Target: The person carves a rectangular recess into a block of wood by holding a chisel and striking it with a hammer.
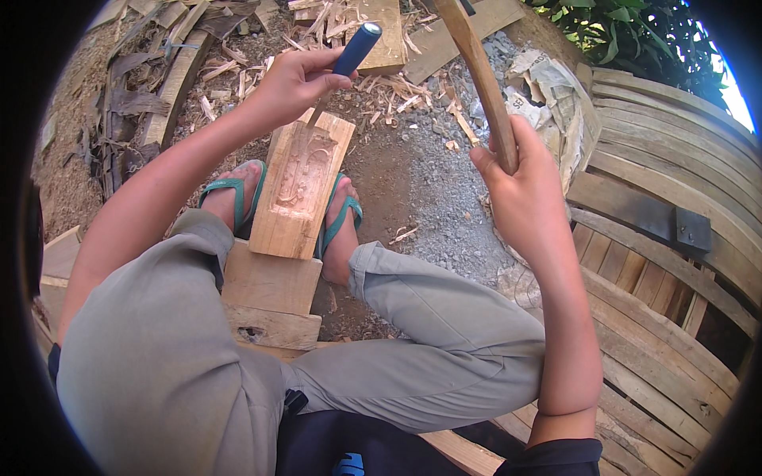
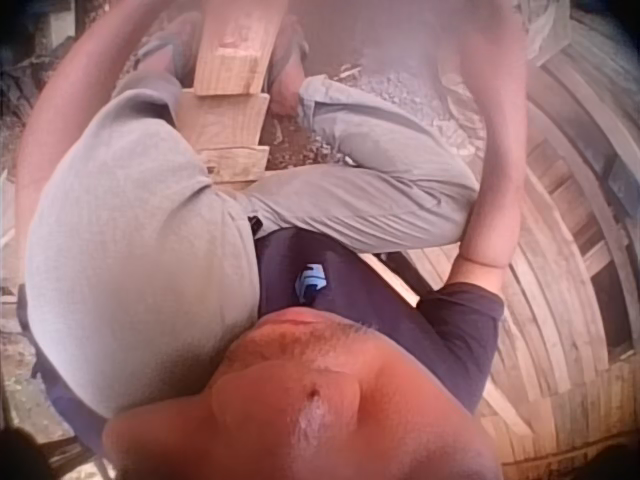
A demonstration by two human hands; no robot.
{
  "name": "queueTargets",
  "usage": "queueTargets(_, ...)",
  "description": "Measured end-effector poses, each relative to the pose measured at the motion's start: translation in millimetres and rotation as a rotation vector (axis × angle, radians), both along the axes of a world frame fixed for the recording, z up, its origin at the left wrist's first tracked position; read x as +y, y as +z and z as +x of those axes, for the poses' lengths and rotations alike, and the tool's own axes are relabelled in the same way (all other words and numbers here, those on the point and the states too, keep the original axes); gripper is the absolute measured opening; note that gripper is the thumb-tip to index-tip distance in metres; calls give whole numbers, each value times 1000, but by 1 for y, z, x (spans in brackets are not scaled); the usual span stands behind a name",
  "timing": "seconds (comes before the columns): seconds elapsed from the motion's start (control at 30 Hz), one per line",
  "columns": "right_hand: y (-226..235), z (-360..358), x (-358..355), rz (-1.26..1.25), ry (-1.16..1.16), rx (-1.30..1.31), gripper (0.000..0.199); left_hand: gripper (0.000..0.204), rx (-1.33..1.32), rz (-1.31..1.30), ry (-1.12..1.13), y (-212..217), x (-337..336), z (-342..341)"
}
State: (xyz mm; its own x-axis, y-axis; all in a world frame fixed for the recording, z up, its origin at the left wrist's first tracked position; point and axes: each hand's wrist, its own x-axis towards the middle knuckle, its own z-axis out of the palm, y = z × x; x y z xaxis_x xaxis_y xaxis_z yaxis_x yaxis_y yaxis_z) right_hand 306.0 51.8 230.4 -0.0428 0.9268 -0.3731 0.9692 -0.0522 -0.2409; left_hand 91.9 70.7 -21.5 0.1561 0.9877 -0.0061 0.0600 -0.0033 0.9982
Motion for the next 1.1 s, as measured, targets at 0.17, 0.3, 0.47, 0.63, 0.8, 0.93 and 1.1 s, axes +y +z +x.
queueTargets(0.17, -3, 3, -2, 6, 16, 15, 18, 38, -97, 76, 35, -6, -5, 5)
queueTargets(0.3, 0, -3, -5, 31, 24, 10, 17, 40, -47, -5, -32, 1, -8, 0)
queueTargets(0.47, -26, 10, -22, 112, 135, -41, 18, 43, -112, 54, -32, -2, -6, 4)
queueTargets(0.63, -23, 9, -14, 83, 96, -119, 17, 45, -130, 83, 9, -9, -8, 7)
queueTargets(0.8, -18, 8, -8, 161, 75, -29, 18, 44, -28, 51, -34, -7, -4, 2)
queueTargets(0.93, -31, 12, -19, 5, 148, -137, 22, 44, -87, 46, -24, -9, -3, 7)
queueTargets(1.1, -18, 4, -6, 158, 95, -9, 19, 46, -78, 48, -7, -12, -4, 3)
